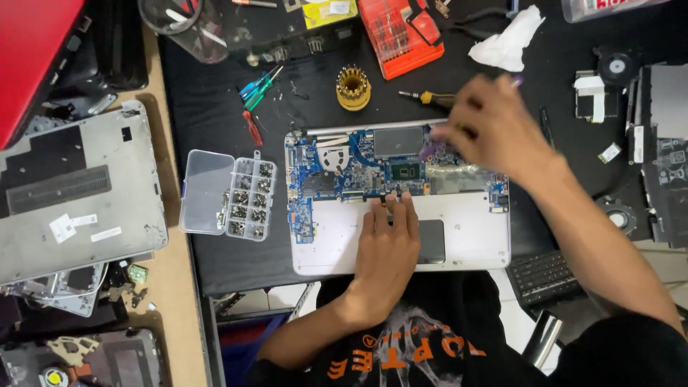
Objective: Reinstalling a motherboard into a laptop chassis, including seating the board and connecting internal ribbon cables.
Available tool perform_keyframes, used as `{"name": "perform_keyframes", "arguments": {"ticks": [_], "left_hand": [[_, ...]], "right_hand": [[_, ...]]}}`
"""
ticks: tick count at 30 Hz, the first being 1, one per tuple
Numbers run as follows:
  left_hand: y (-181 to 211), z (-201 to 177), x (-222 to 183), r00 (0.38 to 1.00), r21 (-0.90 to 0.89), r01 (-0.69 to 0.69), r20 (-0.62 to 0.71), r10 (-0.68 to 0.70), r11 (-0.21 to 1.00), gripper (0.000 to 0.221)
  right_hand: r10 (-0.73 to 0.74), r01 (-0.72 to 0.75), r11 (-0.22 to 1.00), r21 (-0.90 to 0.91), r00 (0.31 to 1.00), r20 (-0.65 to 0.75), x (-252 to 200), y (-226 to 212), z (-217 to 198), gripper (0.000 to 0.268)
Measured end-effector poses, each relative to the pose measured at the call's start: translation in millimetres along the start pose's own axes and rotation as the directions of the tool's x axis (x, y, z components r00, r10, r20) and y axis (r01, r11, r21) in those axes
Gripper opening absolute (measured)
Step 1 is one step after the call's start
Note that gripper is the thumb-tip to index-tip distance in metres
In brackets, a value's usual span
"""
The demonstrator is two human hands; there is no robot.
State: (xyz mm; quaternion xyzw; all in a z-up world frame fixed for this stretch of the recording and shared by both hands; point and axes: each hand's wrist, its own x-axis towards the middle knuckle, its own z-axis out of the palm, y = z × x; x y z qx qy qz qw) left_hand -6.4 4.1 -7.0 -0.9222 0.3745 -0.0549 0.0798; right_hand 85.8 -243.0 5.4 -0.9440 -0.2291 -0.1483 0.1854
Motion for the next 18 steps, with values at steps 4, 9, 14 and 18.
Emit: {"name": "perform_keyframes", "arguments": {"ticks": [4,9,14,18], "left_hand": [[-1,-2,-2,1.000,-0.032,-0.007,-0.002,0.006,0.999,0.054],[0,1,0,1.000,-0.005,-0.007,-0.009,0.007,1.000,0.051],[1,-1,-2,1.000,-0.012,-0.001,-0.006,0.001,1.000,0.054],[1,2,0,1.000,-0.031,0.000,0.009,0.001,1.000,0.056]], "right_hand": [[-0.026,0.022,0.999,0.042,0.995,0.092,0,13,7,0.036],[-0.225,0.225,0.974,0.001,0.974,-0.001,5,25,17,0.028],[-0.105,0.104,0.993,-0.046,0.994,-0.021,10,44,13,0.036],[-0.095,0.091,0.994,0.063,0.994,0.060,19,33,4,0.035]]}}
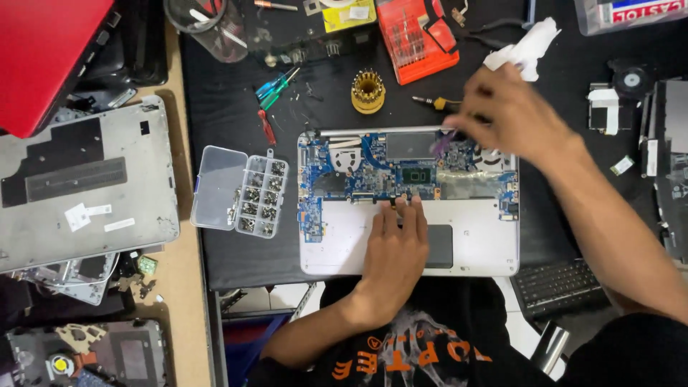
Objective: Reinstalling a motherboard into a laptop chassis, including seating the board and connecting internal ribbon cables.
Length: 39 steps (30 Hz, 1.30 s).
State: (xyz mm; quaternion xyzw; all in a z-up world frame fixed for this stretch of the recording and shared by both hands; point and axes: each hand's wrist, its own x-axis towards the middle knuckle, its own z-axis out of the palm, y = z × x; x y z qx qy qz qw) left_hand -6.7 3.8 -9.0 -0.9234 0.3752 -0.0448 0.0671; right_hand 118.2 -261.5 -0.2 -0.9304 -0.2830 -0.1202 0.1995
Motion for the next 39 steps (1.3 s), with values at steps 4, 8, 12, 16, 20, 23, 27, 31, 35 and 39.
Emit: {"name": "perform_keyframes", "arguments": {"ticks": [4,8,12,16,20,23,27,31,35,39], "left_hand": [[0,-2,-1,1.000,0.009,0.008,-0.019,-0.008,1.000,0.054],[0,0,2,0.999,0.010,0.013,-0.038,-0.013,1.000,0.052],[1,0,1,0.998,-0.005,0.025,-0.062,-0.025,1.000,0.050],[2,-1,1,1.000,0.003,0.009,-0.018,-0.009,1.000,0.051],[0,2,0,0.999,-0.011,0.029,-0.033,-0.029,1.000,0.055],[2,2,0,0.998,-0.020,0.019,-0.063,-0.020,1.000,0.052],[2,2,1,0.999,-0.030,0.014,-0.050,-0.016,0.999,0.051],[1,3,-1,0.997,-0.013,0.014,-0.080,-0.015,1.000,0.051],[1,0,0,0.999,0.008,0.009,-0.052,-0.009,1.000,0.050],[0,0,-3,0.998,-0.005,0.000,-0.061,0.000,1.000,0.052]], "right_hand": [[0.039,-0.041,0.999,-0.029,0.997,-0.063,-3,1,8,0.032],[-0.078,0.078,0.997,-0.025,0.997,0.018,-2,-11,4,0.025],[0.043,-0.037,0.994,-0.104,0.998,0.053,-5,-25,13,0.028],[-0.110,0.097,0.987,-0.129,0.988,-0.104,-12,-45,14,0.027],[0.283,-0.279,0.957,-0.082,0.958,0.041,-21,-52,4,0.024],[0.294,-0.314,0.936,-0.160,0.946,-0.138,-30,-62,38,0.027],[0.377,-0.392,0.905,-0.164,0.919,-0.114,-28,-79,37,0.032],[0.483,-0.498,0.846,-0.191,0.867,-0.121,-24,-83,33,0.030],[0.406,-0.416,0.908,-0.045,0.902,-0.151,-11,-94,38,0.032],[0.341,-0.387,0.898,-0.210,0.912,-0.226,-13,-86,42,0.034]]}}
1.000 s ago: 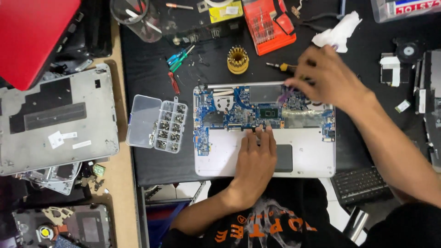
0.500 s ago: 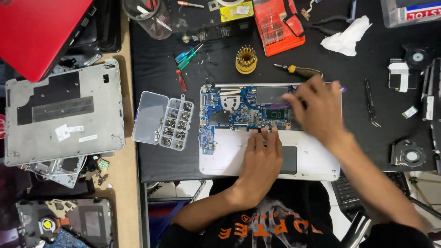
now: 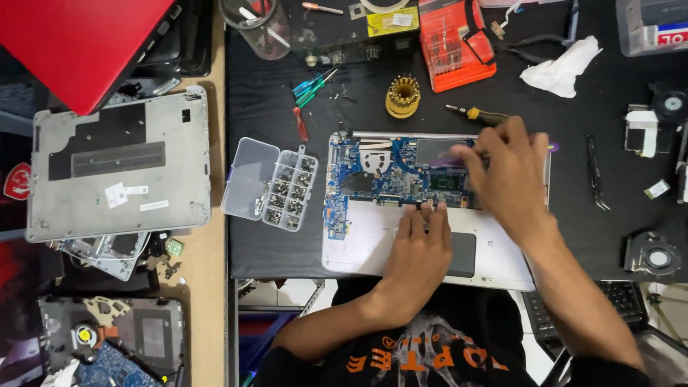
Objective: Reinstalling a motherboard into a laptop chassis, including seating the board and connecting internal ribbon cables.
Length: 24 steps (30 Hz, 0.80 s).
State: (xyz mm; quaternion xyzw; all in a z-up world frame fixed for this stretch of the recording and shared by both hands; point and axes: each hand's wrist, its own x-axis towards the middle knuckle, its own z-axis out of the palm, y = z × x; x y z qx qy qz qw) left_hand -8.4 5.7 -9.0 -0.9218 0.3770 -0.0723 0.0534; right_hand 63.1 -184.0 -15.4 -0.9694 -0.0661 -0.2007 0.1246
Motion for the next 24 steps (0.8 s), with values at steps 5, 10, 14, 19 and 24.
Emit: {"name": "perform_keyframes", "arguments": {"ticks": [5,10,14,19,24], "left_hand": [[-2,-1,0,1.000,0.011,0.007,0.000,-0.007,1.000,0.050],[-2,-2,1,1.000,0.000,0.007,0.005,-0.007,1.000,0.050],[-1,0,0,1.000,-0.011,0.008,-0.017,-0.008,1.000,0.049],[0,1,-1,0.998,-0.005,0.021,-0.051,-0.021,1.000,0.046],[-1,-4,0,0.999,-0.029,0.022,-0.024,-0.022,0.999,0.046]], "right_hand": [[-0.073,0.049,0.972,0.231,0.993,0.098,6,-11,4,0.030],[-0.124,0.099,0.972,0.213,0.987,0.105,6,-4,6,0.028],[-0.253,0.223,0.945,0.241,0.962,0.103,9,10,4,0.029],[-0.439,0.380,0.868,0.320,0.888,0.135,21,12,2,0.030],[-0.579,0.525,0.781,0.338,0.811,0.079,31,15,5,0.025]]}}
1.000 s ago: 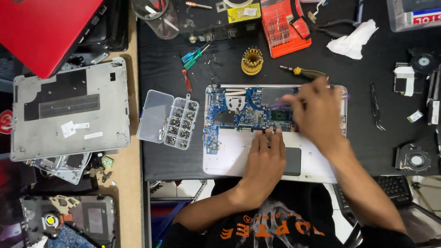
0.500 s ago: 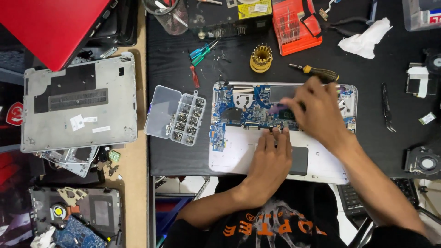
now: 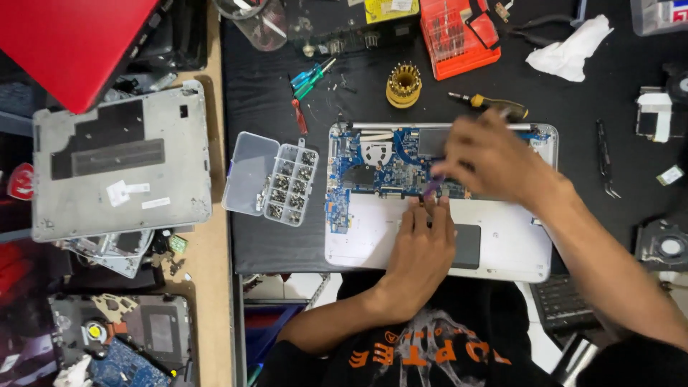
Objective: Reinstalling a motherboard into a laptop chassis, including seating the board and connecting internal ribbon cables.
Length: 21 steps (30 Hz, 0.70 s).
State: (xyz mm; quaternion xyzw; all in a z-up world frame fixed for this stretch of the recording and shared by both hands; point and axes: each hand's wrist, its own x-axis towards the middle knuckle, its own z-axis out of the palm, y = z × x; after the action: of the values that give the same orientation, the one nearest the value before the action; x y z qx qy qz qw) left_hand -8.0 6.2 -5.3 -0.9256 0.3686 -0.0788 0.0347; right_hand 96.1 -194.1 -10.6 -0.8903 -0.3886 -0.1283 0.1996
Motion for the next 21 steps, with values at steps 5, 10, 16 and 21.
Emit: {"name": "perform_keyframes", "arguments": {"ticks": [5,10,16,21], "left_hand": [[1,0,-2,0.999,0.027,-0.011,-0.030,0.012,1.000,0.046],[1,-3,2,0.998,-0.027,0.022,-0.063,-0.024,0.999,0.044],[1,-6,4,1.000,-0.001,-0.006,-0.021,0.006,1.000,0.045],[3,-9,6,1.000,0.089,-0.004,-0.021,0.005,0.996,0.042]], "right_hand": [[0.112,-0.111,0.993,-0.026,0.993,0.028,-1,7,-3,0.032],[0.032,-0.038,0.997,0.069,0.997,0.074,-2,8,-3,0.029],[0.080,-0.080,0.997,0.011,0.995,0.055,-8,9,-4,0.035],[0.200,-0.195,0.979,-0.057,0.976,0.083,-13,17,-14,0.035]]}}
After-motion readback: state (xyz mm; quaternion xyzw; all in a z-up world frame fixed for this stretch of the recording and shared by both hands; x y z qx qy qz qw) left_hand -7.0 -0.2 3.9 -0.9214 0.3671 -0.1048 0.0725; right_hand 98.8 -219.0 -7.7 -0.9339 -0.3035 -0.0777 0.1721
